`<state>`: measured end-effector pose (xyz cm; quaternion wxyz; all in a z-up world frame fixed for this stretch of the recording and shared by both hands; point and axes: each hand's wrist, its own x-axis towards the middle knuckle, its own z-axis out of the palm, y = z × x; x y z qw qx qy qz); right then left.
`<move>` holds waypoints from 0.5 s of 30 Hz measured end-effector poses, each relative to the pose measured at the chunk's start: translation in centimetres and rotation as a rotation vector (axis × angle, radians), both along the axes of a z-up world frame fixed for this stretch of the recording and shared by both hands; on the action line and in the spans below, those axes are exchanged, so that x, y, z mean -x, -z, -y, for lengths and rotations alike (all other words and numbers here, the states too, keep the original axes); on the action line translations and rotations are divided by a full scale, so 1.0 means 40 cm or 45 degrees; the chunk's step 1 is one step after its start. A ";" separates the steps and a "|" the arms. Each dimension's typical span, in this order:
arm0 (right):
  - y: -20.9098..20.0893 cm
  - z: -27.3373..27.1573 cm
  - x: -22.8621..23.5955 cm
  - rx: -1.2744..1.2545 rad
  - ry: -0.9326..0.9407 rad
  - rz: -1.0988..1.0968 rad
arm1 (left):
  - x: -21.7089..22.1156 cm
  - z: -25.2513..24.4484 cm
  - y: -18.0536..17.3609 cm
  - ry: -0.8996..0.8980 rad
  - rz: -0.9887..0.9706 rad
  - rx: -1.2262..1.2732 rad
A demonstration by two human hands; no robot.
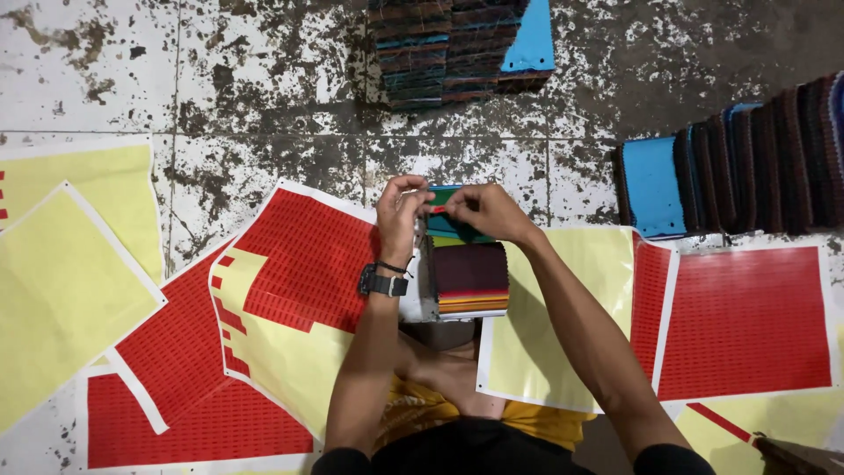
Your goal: The person sits on the floor and assembles notebooks by hand. They pick up small red paper strips and place them onto the spine of a stack of colorful papers, pressing them down to secure the binding. The person repeats this process for multiple notebook stacks.
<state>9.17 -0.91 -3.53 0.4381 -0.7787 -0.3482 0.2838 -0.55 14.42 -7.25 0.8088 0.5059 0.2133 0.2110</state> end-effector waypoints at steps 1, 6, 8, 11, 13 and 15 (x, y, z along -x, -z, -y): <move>0.004 0.004 -0.003 0.004 -0.001 -0.005 | 0.002 -0.005 0.012 -0.001 -0.005 0.004; 0.057 0.013 -0.022 0.166 0.054 0.103 | 0.024 -0.028 -0.018 -0.142 -0.485 -0.601; 0.066 0.000 -0.027 0.189 0.053 0.104 | 0.036 -0.031 -0.057 -0.072 -0.591 -0.641; 0.085 -0.021 -0.035 0.253 0.054 0.159 | 0.027 -0.029 -0.030 0.034 -0.705 -0.682; 0.106 -0.031 -0.036 0.297 0.054 0.209 | 0.005 -0.023 0.042 0.070 -0.717 -0.681; 0.133 -0.034 -0.033 0.395 0.056 0.323 | -0.025 -0.012 0.142 0.064 -0.768 -0.682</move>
